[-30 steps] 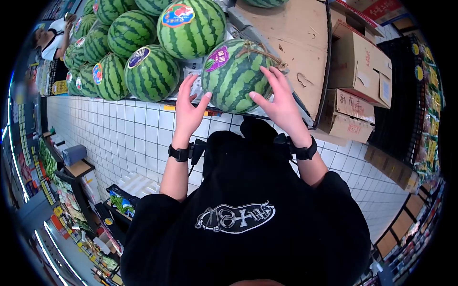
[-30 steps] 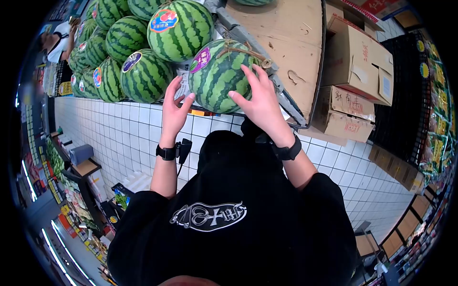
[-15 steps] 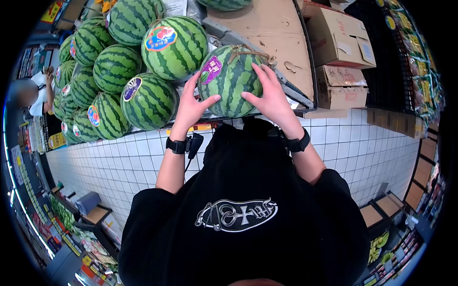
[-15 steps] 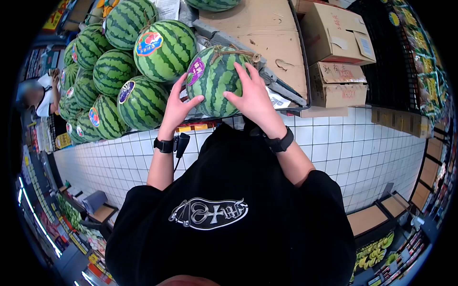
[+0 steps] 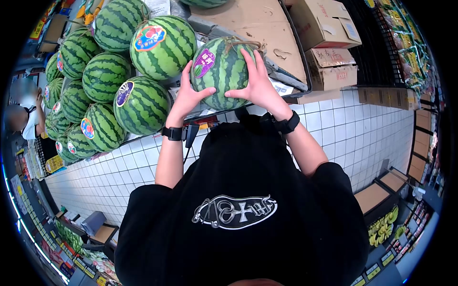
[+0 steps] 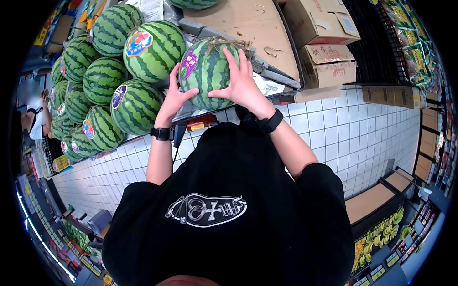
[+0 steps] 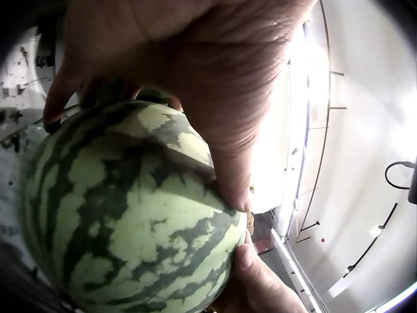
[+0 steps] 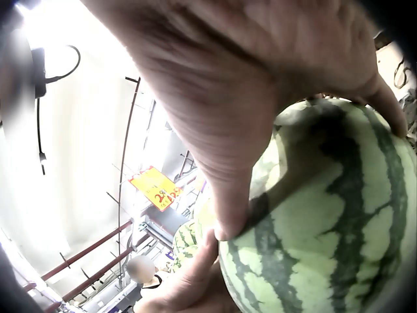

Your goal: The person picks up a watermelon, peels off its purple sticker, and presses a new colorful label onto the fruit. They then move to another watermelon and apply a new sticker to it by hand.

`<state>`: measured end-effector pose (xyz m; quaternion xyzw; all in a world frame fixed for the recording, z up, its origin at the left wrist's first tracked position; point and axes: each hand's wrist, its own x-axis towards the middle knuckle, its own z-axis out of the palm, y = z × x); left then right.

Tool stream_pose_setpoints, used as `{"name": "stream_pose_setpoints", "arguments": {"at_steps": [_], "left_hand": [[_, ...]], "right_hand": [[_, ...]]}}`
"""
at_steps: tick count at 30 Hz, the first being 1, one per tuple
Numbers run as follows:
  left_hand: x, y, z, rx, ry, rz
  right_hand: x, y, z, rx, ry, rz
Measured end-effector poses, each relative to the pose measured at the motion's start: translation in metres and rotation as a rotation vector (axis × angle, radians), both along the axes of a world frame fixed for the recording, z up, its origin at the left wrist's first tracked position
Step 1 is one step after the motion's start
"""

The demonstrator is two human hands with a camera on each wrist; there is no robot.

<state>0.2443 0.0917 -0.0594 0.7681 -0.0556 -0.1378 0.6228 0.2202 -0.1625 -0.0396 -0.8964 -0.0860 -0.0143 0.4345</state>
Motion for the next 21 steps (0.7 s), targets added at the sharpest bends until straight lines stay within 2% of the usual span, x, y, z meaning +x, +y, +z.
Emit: {"name": "stream_pose_setpoints", "arguments": {"at_steps": [3,9,13,18,21], "left_hand": [[0.002,0.000,0.002,-0.226,0.128,-0.020],[0.008,0.002,0.001,-0.340,0.222,-0.037],[0.000,-0.010,0.001,-0.382,0.179,0.034],[-0.006,-0.020,-0.004,-0.308,0.094,0.086],[-0.014,-0.022,-0.014,-0.036,0.002,0.091]], "right_hand": [[0.000,-0.003,0.008,0.004,0.061,0.022],[-0.001,-0.002,0.007,-0.015,0.041,-0.002],[-0.003,-0.019,0.006,0.012,-0.003,0.041],[0.002,-0.028,0.007,0.035,0.047,0.098],[0.017,-0.043,0.010,0.025,0.024,0.201]]}}
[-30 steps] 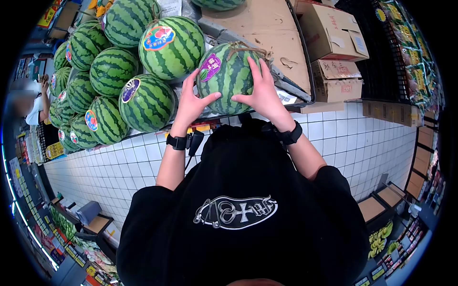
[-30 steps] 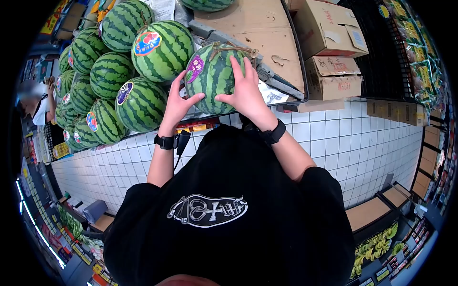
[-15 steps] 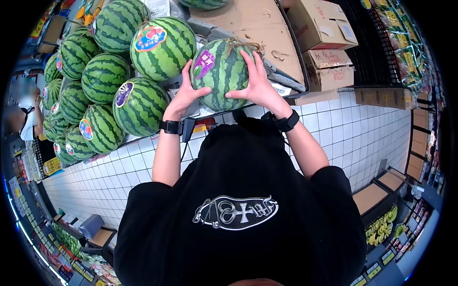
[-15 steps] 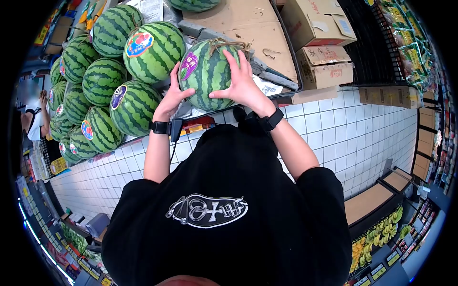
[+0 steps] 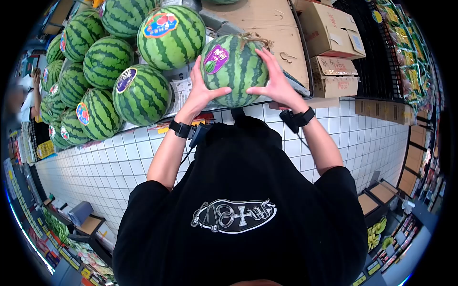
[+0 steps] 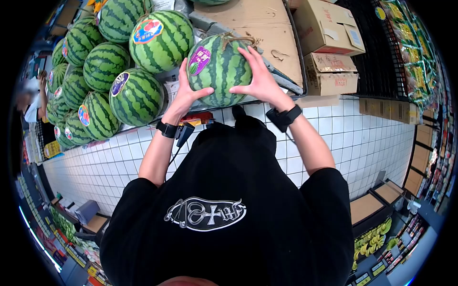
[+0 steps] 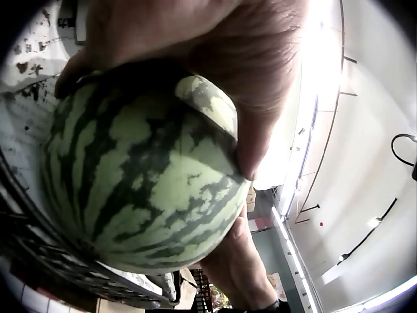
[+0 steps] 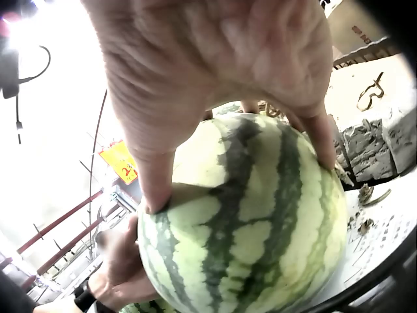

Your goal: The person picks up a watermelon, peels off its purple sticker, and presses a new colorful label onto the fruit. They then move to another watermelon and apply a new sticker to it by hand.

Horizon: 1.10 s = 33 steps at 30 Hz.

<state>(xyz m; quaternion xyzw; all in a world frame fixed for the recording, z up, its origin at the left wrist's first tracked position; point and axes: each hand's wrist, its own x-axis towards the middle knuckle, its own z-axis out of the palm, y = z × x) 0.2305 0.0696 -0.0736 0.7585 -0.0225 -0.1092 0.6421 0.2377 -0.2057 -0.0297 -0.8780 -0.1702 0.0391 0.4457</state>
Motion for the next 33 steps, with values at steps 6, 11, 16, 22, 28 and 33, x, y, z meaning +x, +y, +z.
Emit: {"name": "stream_pose_setpoints", "arguments": {"at_steps": [6,11,16,22,28,33], "left_hand": [[-0.020,-0.016,0.014,0.216,-0.041,0.067],[-0.027,-0.021,0.018,0.238,-0.017,0.096],[-0.018,0.000,0.009,0.061,0.074,0.062],[-0.003,0.017,0.018,-0.269,0.202,-0.012],[0.010,0.039,-0.010,-0.384,0.331,-0.090],[0.009,0.040,-0.034,-0.551,0.304,-0.118]], "right_hand": [[0.030,-0.026,-0.006,0.055,0.082,0.236],[0.039,-0.026,-0.002,0.068,0.136,0.294],[0.021,-0.012,0.002,0.057,0.103,0.195],[-0.002,0.012,-0.003,0.005,0.027,-0.014],[-0.021,0.019,-0.022,0.156,0.125,-0.221],[-0.030,0.020,-0.028,0.263,0.161,-0.299]]}}
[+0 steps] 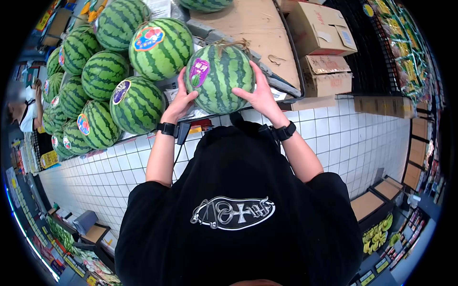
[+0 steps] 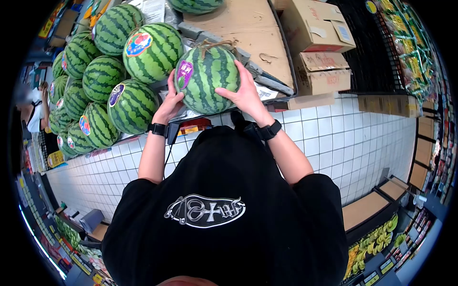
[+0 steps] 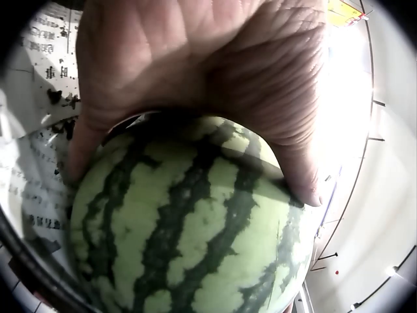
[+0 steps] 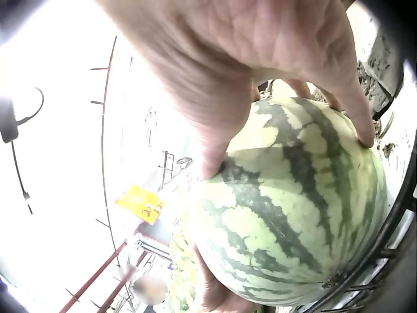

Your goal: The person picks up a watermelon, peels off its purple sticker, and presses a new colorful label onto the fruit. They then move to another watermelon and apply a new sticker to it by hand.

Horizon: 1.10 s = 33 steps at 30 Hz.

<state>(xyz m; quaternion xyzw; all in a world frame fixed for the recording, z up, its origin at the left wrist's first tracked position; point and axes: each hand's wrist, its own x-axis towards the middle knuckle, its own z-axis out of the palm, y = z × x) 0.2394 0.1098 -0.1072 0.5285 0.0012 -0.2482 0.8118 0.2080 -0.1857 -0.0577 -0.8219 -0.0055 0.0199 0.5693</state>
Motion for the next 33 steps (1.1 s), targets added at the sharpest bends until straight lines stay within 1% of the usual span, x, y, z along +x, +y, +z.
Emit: {"name": "stream_pose_setpoints", "arguments": {"at_steps": [2,4,6,8,9,12,13,17,19,20,21,22,24,26,27,28,30,31,32,33], "left_hand": [[0.000,0.000,0.005,-0.008,0.032,-0.018],[0.002,0.002,0.018,0.030,0.068,-0.090],[0.004,0.005,0.011,0.035,0.071,-0.092],[0.006,0.008,-0.002,0.024,0.102,-0.076],[0.002,0.008,-0.001,0.009,0.174,-0.066],[0.002,0.014,-0.004,-0.015,0.280,-0.109],[0.001,0.012,-0.009,-0.038,0.225,-0.108],[0.008,0.011,-0.010,-0.084,0.213,-0.120],[0.001,0.011,-0.005,-0.007,0.203,-0.095],[0.005,0.007,-0.001,0.029,0.183,-0.097],[0.006,0.007,0.005,0.073,0.164,-0.099],[0.005,0.003,0.009,0.027,0.121,-0.105],[0.000,-0.002,0.015,0.054,0.146,-0.051],[-0.004,-0.010,0.045,0.089,0.134,-0.030],[-0.009,-0.013,0.054,0.106,0.135,-0.017],[-0.013,-0.007,0.051,0.242,0.045,-0.022],[-0.002,-0.001,0.042,0.493,-0.172,-0.046],[-0.001,-0.010,0.059,0.436,-0.126,-0.010],[-0.002,-0.013,0.065,0.476,-0.129,-0.019],[-0.001,-0.014,0.069,0.518,-0.140,-0.021]], "right_hand": [[-0.002,-0.002,-0.002,-0.047,-0.042,-0.011],[-0.005,-0.006,0.007,0.028,0.006,0.034],[-0.003,-0.012,-0.001,0.102,0.079,0.053],[-0.002,-0.013,0.007,0.051,0.077,0.077],[-0.001,-0.011,0.010,0.024,0.074,0.090],[0.000,0.002,0.006,-0.121,-0.003,0.072],[0.000,0.002,0.006,-0.136,0.005,0.071],[0.003,-0.007,0.015,-0.099,-0.020,0.097],[-0.001,-0.009,0.009,-0.076,-0.036,0.104],[0.001,-0.012,0.007,-0.070,-0.059,0.092],[0.001,-0.015,0.005,-0.108,-0.097,0.092],[0.000,-0.020,0.006,-0.076,-0.073,0.113],[-0.002,-0.027,0.000,-0.018,-0.018,0.140],[-0.001,-0.028,-0.012,0.097,0.012,0.133],[-0.003,-0.027,-0.018,0.155,0.033,0.131],[-0.005,-0.025,-0.024,0.158,0.039,0.149],[0.001,-0.024,-0.032,0.143,0.015,0.166],[0.003,-0.024,-0.038,0.158,0.004,0.184],[0.004,-0.027,-0.043,0.159,0.026,0.205],[0.008,-0.029,-0.039,0.187,0.060,0.230]]}}
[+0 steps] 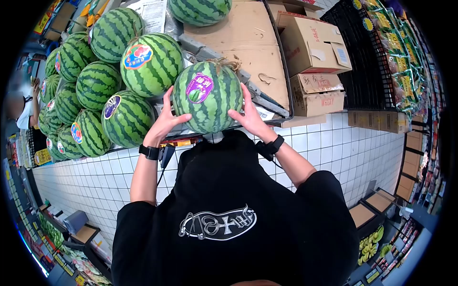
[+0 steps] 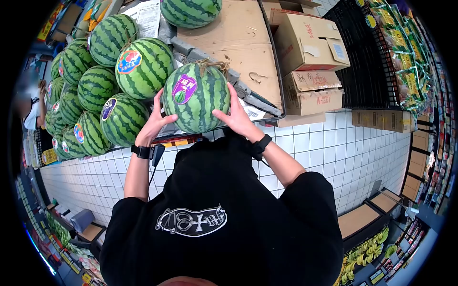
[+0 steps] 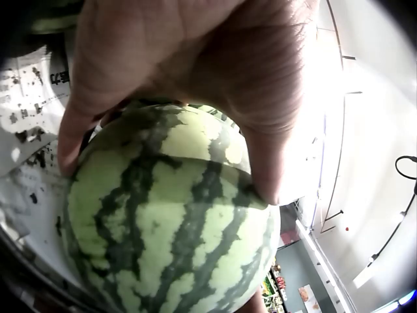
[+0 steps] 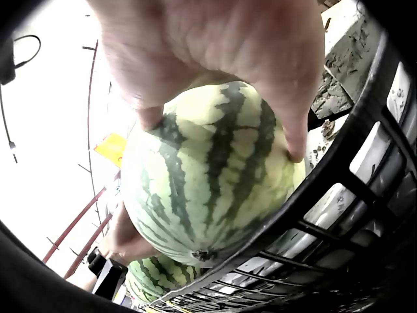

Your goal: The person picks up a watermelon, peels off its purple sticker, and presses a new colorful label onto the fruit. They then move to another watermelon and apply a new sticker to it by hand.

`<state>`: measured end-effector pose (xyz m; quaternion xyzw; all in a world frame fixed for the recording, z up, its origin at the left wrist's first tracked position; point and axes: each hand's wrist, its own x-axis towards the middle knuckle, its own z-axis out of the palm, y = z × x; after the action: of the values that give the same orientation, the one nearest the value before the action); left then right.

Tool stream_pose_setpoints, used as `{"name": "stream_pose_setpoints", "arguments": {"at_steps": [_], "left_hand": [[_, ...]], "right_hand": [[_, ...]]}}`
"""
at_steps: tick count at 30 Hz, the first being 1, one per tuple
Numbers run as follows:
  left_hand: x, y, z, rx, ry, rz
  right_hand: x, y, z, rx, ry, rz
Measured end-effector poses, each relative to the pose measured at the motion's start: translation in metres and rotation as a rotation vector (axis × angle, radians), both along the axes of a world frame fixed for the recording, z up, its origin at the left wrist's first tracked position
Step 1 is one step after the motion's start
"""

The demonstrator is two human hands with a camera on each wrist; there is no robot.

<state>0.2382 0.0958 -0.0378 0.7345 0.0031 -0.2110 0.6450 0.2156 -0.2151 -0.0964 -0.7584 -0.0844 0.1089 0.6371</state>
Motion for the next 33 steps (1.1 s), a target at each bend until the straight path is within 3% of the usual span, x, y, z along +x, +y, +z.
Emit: {"name": "stream_pose_setpoints", "arguments": {"at_steps": [4,9,14,18,21,22,25,33], "left_hand": [[-0.001,-0.012,0.022,0.135,-0.033,-0.030],[0.016,-0.009,0.021,0.308,-0.230,-0.119],[0.018,-0.002,0.021,0.320,-0.267,-0.168],[0.012,-0.006,0.018,0.341,-0.290,-0.147],[0.006,-0.008,0.025,0.451,-0.301,-0.134],[0.005,-0.008,0.026,0.460,-0.311,-0.138],[0.002,-0.005,0.029,0.480,-0.348,-0.132],[0.017,-0.022,0.048,0.542,-0.596,-0.180]], "right_hand": [[0.006,-0.012,-0.005,0.063,0.048,0.132],[-0.002,-0.021,-0.009,0.140,0.210,0.232],[-0.005,-0.016,0.014,0.094,0.326,0.152],[0.000,-0.010,0.028,-0.002,0.132,0.019],[0.008,0.002,0.044,-0.224,-0.039,-0.018],[0.009,0.007,0.052,-0.368,-0.211,-0.034],[0.007,0.023,0.081,-0.482,-0.196,-0.028],[-0.007,0.039,0.086,-0.499,-0.145,-0.103]]}}
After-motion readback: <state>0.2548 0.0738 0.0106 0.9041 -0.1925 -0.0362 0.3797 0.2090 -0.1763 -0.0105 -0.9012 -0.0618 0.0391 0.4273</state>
